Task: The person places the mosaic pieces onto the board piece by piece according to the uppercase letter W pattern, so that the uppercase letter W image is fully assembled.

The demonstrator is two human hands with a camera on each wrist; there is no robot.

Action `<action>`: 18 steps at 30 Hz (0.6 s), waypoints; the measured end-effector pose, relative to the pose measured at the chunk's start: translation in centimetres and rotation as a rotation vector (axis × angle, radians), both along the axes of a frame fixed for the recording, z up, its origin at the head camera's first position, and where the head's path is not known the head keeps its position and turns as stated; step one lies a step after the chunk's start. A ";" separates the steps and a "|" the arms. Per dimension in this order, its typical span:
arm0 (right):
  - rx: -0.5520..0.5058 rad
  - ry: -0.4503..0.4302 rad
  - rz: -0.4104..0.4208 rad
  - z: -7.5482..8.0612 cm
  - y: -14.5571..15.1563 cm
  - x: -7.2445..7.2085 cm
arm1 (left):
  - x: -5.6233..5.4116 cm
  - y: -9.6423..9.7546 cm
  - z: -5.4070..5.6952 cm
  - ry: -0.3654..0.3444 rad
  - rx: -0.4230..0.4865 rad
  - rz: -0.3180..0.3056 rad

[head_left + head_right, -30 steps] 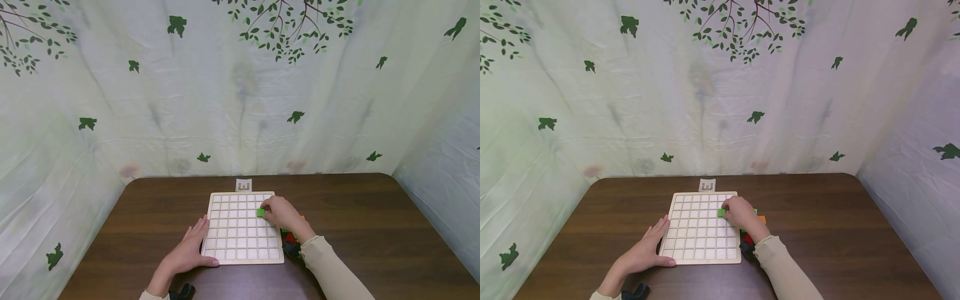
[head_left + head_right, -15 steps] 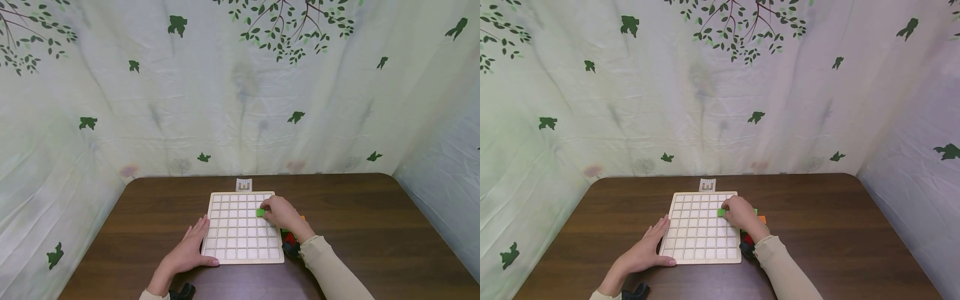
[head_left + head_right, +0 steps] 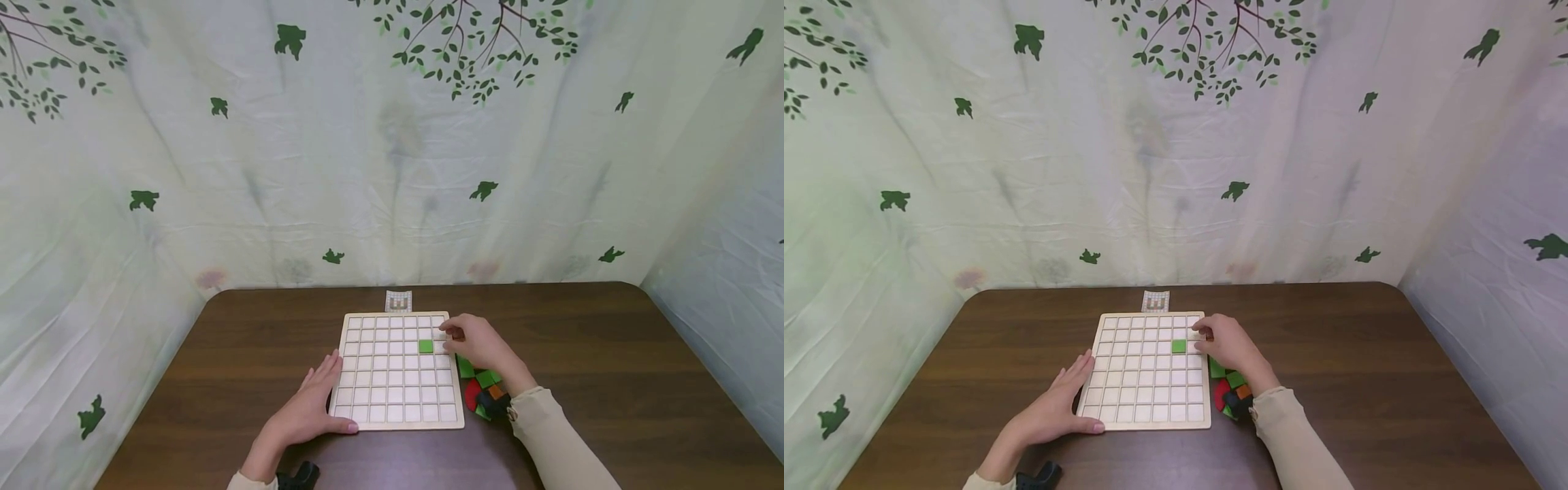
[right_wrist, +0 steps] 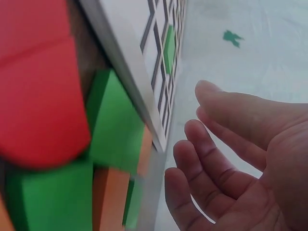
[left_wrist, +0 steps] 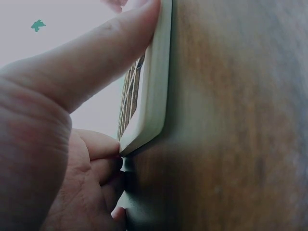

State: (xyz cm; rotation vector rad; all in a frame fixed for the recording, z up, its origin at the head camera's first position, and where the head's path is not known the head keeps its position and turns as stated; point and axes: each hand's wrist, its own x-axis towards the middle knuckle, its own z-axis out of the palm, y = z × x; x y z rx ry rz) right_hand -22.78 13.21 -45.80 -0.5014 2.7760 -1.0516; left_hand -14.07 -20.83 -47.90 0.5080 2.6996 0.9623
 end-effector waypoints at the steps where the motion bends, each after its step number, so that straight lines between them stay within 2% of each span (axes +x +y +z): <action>1: -0.005 0.005 -0.006 0.1 0.3 0.1 | 0.0 0.0 0.0 0.002 0.000 0.000; 7: -0.039 0.009 -0.032 0.3 2.0 0.5 | 0.0 -0.1 -0.2 0.009 -0.005 0.001; 18: -0.026 0.000 -0.078 0.1 4.9 0.9 | -0.1 -0.1 -0.3 0.014 -0.018 -0.001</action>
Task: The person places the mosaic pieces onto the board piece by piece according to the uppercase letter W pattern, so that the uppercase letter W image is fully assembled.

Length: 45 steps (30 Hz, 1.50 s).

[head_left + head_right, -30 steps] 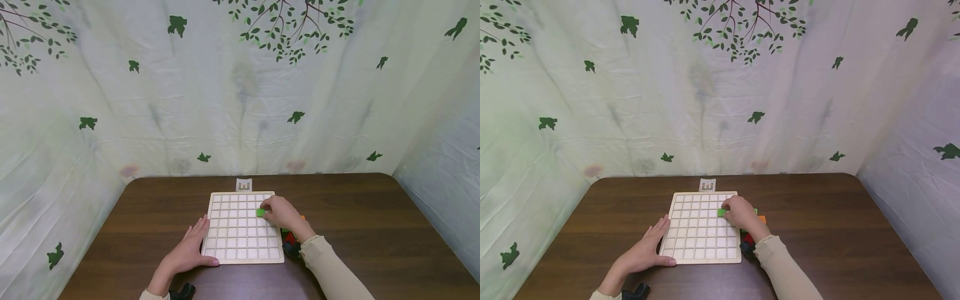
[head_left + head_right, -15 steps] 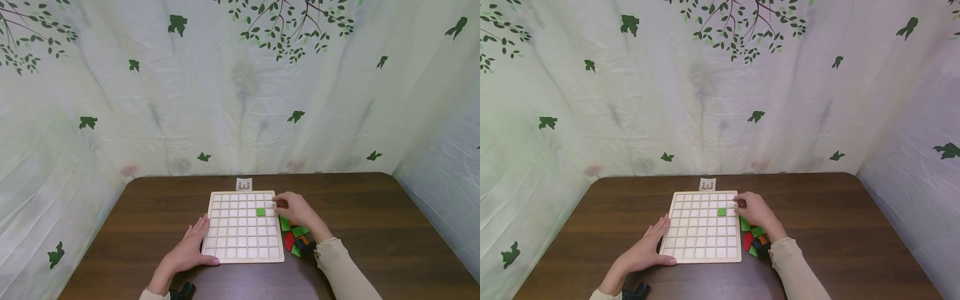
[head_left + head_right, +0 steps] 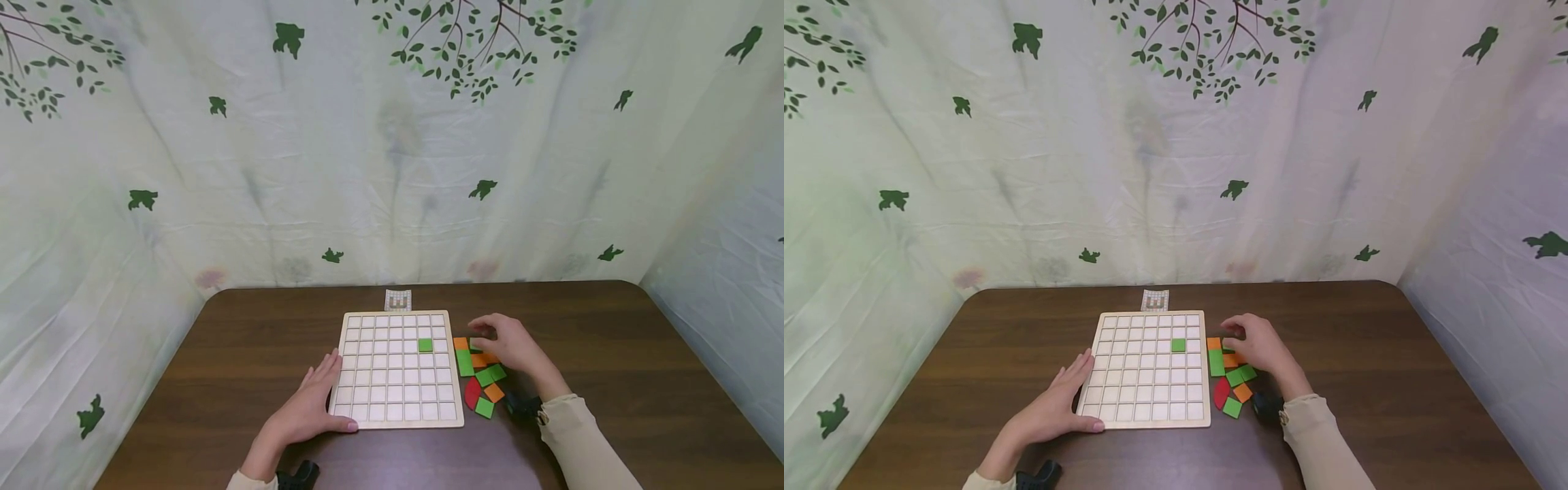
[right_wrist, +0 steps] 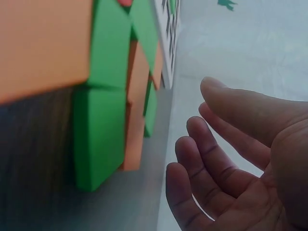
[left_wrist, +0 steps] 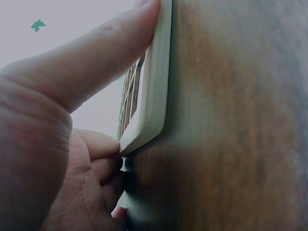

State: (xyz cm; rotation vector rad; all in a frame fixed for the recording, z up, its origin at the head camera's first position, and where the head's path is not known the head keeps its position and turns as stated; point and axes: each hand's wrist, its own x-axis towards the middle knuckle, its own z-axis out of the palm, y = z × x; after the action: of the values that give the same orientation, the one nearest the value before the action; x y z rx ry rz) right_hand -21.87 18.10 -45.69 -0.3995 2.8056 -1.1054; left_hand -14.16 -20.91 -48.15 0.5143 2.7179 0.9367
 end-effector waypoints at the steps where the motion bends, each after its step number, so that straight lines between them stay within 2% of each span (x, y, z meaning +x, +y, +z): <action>1: 0.001 0.000 0.001 -0.1 0.2 0.0 | 0.0 0.0 0.0 -0.001 0.003 0.000; 9: 0.033 0.009 0.026 -0.7 0.7 -0.7 | -0.1 -0.1 0.1 -0.010 0.006 0.003; 24: 0.092 -0.041 0.050 -1.3 -0.9 -2.1 | 0.1 -0.1 0.1 -0.012 0.016 0.007; 36: 0.156 -0.057 0.007 -1.1 -1.6 -2.6 | 0.1 -0.1 0.0 -0.010 0.021 -0.001; 45: 0.139 -0.080 0.008 -1.0 -1.7 -2.4 | 0.1 -0.1 0.1 -0.007 0.027 -0.003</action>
State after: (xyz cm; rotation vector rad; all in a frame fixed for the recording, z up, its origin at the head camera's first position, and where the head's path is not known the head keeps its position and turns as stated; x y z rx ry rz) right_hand -24.25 16.37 -46.71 -0.3448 2.7867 -0.8962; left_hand -14.01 -21.04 -48.05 0.5197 2.7009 0.9734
